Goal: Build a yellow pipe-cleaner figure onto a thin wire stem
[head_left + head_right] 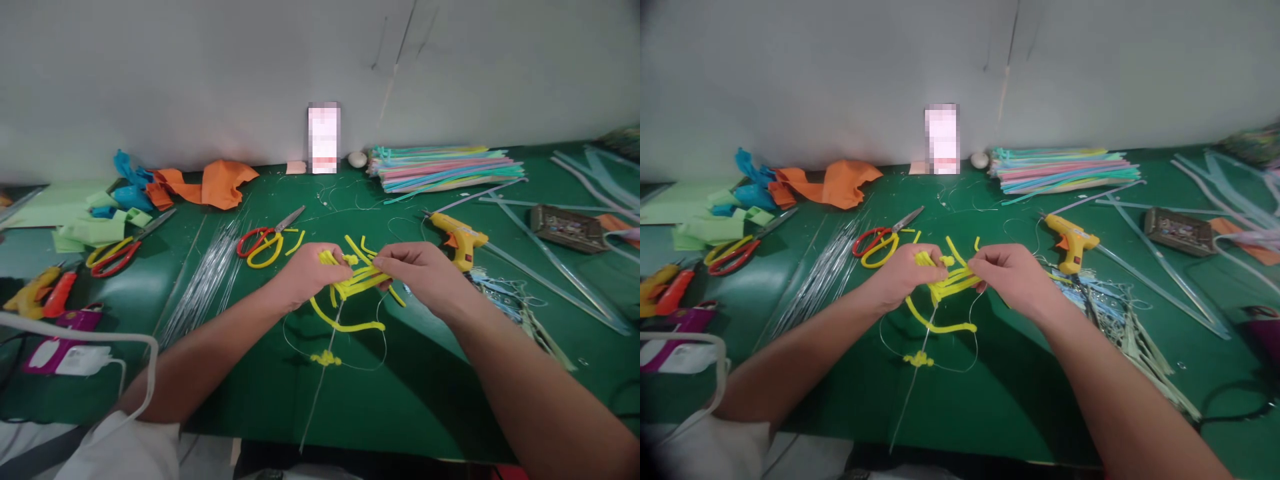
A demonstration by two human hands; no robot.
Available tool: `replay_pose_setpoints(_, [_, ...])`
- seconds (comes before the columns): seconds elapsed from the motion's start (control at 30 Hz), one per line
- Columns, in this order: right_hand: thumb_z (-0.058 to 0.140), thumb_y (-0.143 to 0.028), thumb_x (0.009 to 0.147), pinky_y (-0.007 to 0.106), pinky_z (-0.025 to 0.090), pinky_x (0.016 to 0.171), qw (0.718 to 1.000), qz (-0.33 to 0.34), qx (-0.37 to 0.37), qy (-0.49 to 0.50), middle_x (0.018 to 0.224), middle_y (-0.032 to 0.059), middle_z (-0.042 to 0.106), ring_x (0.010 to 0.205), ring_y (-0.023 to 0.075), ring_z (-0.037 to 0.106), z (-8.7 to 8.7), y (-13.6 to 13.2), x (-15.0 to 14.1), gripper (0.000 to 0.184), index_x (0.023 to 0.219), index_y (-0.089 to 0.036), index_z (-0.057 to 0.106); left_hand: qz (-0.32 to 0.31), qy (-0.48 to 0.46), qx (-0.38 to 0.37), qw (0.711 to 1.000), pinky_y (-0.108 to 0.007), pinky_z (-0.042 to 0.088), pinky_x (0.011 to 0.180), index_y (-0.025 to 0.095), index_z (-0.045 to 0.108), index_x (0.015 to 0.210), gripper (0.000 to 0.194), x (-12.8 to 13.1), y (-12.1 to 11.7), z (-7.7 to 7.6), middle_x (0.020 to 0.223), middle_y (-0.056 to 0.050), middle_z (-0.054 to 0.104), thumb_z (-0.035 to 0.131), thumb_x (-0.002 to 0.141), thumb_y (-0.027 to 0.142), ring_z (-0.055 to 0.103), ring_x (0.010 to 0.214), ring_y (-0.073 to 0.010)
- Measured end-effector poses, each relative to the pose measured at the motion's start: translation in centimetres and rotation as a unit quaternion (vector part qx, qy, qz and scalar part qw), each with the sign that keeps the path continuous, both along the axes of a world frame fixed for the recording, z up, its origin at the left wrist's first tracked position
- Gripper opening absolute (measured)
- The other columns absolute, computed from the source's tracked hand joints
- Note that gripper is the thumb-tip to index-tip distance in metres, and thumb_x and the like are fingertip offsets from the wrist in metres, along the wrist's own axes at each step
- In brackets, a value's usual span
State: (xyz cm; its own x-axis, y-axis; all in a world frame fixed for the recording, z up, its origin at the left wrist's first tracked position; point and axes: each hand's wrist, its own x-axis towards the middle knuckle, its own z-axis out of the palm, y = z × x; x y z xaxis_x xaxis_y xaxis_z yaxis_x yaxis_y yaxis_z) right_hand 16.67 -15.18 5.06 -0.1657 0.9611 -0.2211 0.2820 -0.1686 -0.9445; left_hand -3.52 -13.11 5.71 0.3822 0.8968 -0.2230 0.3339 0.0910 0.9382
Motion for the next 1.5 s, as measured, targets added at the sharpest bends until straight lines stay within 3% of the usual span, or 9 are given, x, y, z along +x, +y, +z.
replay_pose_setpoints(0.17, [0.076, -0.042, 0.073, 0.033, 0.051, 0.076, 0.996, -0.034, 0.044, 0.064, 0.096, 0.0046, 0.073, 0.086, 0.0199, 0.065, -0.9, 0.0, -0.9, 0.030, 0.096, -0.023, 0.072, -0.009, -0.007, 0.003, 1.000, -0.025, 0.027, 0.059, 0.017, 0.054, 0.067, 0.019, 0.0, 0.0, -0.3, 0.060, 0.006, 0.043, 0.068, 0.068, 0.031, 0.038, 0.058, -0.0082])
replay_pose_setpoints(0.5, [0.073, -0.045, 0.077, 0.032, 0.054, 0.066, 0.994, -0.023, 0.059, 0.088, 0.078, 0.0031, 0.070, 0.065, 0.0160, 0.064, -0.9, -0.4, -1.2, 0.023, 0.083, -0.022, 0.074, 0.028, -0.052, -0.003, 0.998, -0.024, 0.035, 0.060, 0.017, 0.053, 0.068, 0.022, -0.1, 0.1, -0.6, 0.061, 0.006, 0.048, 0.070, 0.068, 0.031, 0.044, 0.058, -0.0078])
replay_pose_setpoints(0.67, [0.063, -0.046, 0.084, 0.035, 0.054, 0.078, 0.963, -0.097, 0.163, 0.190, 0.102, 0.0040, 0.071, 0.083, 0.0192, 0.067, -0.7, -0.6, -1.3, 0.032, 0.111, -0.029, 0.068, 0.108, -0.076, 0.105, 0.986, -0.024, 0.041, 0.058, 0.019, 0.061, 0.075, 0.020, -1.2, -0.2, 1.5, 0.067, 0.004, 0.058, 0.074, 0.071, 0.034, 0.052, 0.059, -0.0093])
replay_pose_setpoints(0.73, [0.057, -0.047, 0.085, 0.037, 0.053, 0.080, 0.945, -0.145, 0.202, 0.212, 0.104, 0.0053, 0.070, 0.087, 0.0205, 0.067, -0.4, -0.5, -1.3, 0.033, 0.111, -0.027, 0.066, 0.174, -0.119, 0.255, 0.944, -0.024, 0.046, 0.061, 0.021, 0.063, 0.076, 0.013, -2.2, -0.7, 3.3, 0.071, 0.004, 0.061, 0.070, 0.077, 0.032, 0.056, 0.062, -0.0099])
replay_pose_setpoints(0.83, [0.049, -0.048, 0.086, 0.036, 0.053, 0.081, 0.934, -0.220, 0.217, 0.178, 0.104, 0.0072, 0.069, 0.089, 0.0208, 0.068, -0.2, -0.2, -1.2, 0.034, 0.107, -0.025, 0.062, 0.220, -0.132, 0.526, 0.811, -0.027, 0.051, 0.076, 0.023, 0.065, 0.082, 0.005, -3.7, -1.5, 5.3, 0.082, 0.004, 0.068, 0.067, 0.080, 0.018, 0.063, 0.079, -0.0120])
replay_pose_setpoints(0.93, [0.050, -0.045, 0.085, 0.034, 0.052, 0.076, 0.927, -0.252, 0.207, 0.183, 0.100, 0.0079, 0.068, 0.084, 0.0198, 0.067, -0.7, 0.5, -0.9, 0.030, 0.103, -0.023, 0.061, 0.039, 0.016, 0.674, 0.738, -0.031, 0.053, 0.086, 0.024, 0.065, 0.098, 0.022, -4.0, -2.0, 4.1, 0.100, 0.000, 0.072, 0.070, 0.078, 0.017, 0.067, 0.094, -0.0167])
replay_pose_setpoints(1.13, [0.049, -0.051, 0.085, 0.034, 0.052, 0.074, 0.939, -0.266, 0.180, 0.120, 0.103, 0.0085, 0.069, 0.086, 0.0212, 0.067, -2.4, 1.6, -0.3, 0.034, 0.100, -0.023, 0.062, -0.281, 0.245, 0.545, 0.751, -0.039, 0.050, 0.096, 0.014, 0.069, 0.102, 0.028, -0.6, -1.2, -4.0, 0.117, -0.015, 0.069, 0.044, 0.097, 0.027, 0.060, 0.121, -0.0271])
replay_pose_setpoints(1.37, [0.058, -0.046, 0.083, 0.031, 0.047, 0.066, 0.964, -0.200, 0.156, 0.079, 0.084, 0.0043, 0.067, 0.067, 0.0159, 0.058, -1.6, 0.6, -0.7, 0.024, 0.086, -0.024, 0.065, -0.379, 0.176, 0.487, 0.767, -0.046, 0.028, 0.119, 0.011, 0.043, 0.143, 0.095, -1.9, 0.5, -4.2, 0.149, -0.021, 0.044, 0.061, 0.074, 0.073, 0.037, 0.142, -0.0335])
replay_pose_setpoints(1.5, [0.062, -0.045, 0.082, 0.028, 0.041, 0.057, 0.998, 0.029, 0.049, -0.010, 0.068, 0.0007, 0.062, 0.057, 0.0128, 0.051, -0.6, 0.1, -0.2, 0.025, 0.074, -0.021, 0.065, -0.394, 0.232, 0.447, 0.769, -0.047, 0.025, 0.119, 0.013, 0.036, 0.146, 0.098, -1.8, 1.4, -4.9, 0.152, -0.020, 0.039, 0.070, 0.071, 0.065, 0.034, 0.143, -0.0339])
